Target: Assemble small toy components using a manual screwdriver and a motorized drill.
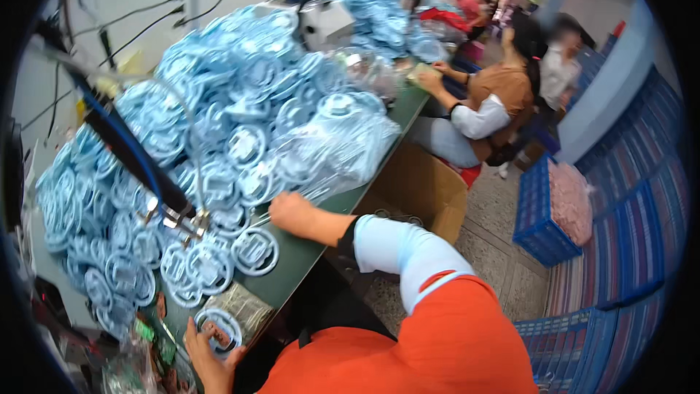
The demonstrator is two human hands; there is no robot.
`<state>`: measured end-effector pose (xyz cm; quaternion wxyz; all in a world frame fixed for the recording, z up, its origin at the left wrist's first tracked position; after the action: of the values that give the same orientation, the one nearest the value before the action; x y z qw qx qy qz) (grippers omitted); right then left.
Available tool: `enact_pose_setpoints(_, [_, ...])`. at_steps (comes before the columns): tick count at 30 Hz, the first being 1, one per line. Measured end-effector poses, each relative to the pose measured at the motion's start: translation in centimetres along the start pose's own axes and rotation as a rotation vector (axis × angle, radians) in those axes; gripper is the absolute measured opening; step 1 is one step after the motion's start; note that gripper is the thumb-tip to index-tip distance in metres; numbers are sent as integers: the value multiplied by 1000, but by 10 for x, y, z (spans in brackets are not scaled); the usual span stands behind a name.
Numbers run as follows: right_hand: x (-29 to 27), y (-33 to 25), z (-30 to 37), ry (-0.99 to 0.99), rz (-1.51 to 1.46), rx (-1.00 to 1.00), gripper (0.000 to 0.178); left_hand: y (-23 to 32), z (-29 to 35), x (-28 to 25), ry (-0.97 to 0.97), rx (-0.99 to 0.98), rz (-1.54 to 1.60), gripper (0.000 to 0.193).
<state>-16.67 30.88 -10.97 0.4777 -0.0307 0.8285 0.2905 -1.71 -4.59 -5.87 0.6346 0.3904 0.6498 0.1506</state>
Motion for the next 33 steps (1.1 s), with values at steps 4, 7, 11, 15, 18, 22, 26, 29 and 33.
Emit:
enact_pose_setpoints(4, [-30, 16, -8, 47, -225, 38, 10, 6, -12, 6, 47, 6, -39, 83])
enact_pose_setpoints(7, [-90, -6, -26, 94, -502, -91, 16, 3, -12, 10, 92, 19, 26, 74])
enact_pose_setpoints(11, [-120, -58, -17, -184, -768, -87, 19, -3, -12, 13, 170, 48, 105, 67])
enact_pose_setpoints(15, [-119, -83, -15, -299, -907, -95, 13, -7, -3, 10, 211, 39, 145, 67])
enact_pose_setpoints(18, [-115, -84, -16, -377, -925, -101, 12, -11, -1, 11, 212, 24, 145, 67])
enact_pose_setpoints(22, [-115, -77, -19, -400, -927, -102, 11, -12, -2, 9, 191, 44, 120, 68])
enact_pose_setpoints(26, [-110, -58, -15, -423, -947, 12, 10, -13, -1, 9, 193, 51, 130, 69])
enact_pose_setpoints(29, [-105, -60, -10, -412, -919, -23, 10, -13, -3, 9, 188, 64, 129, 69])
enact_pose_setpoints(33, [-102, -82, -15, -411, -1018, -78, 10, -13, -4, 8, 181, 83, 131, 70])
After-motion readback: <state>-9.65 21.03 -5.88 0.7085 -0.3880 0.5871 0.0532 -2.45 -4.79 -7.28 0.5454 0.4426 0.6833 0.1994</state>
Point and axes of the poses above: each hand's wrist, its own z-axis away from the middle knuckle, its own x-axis out of the palm, y = z × x, the point moved 4 cm from there along -z, towards the middle knuckle, and after that the axes turned 13 degrees about z, right-handed, at the moved point
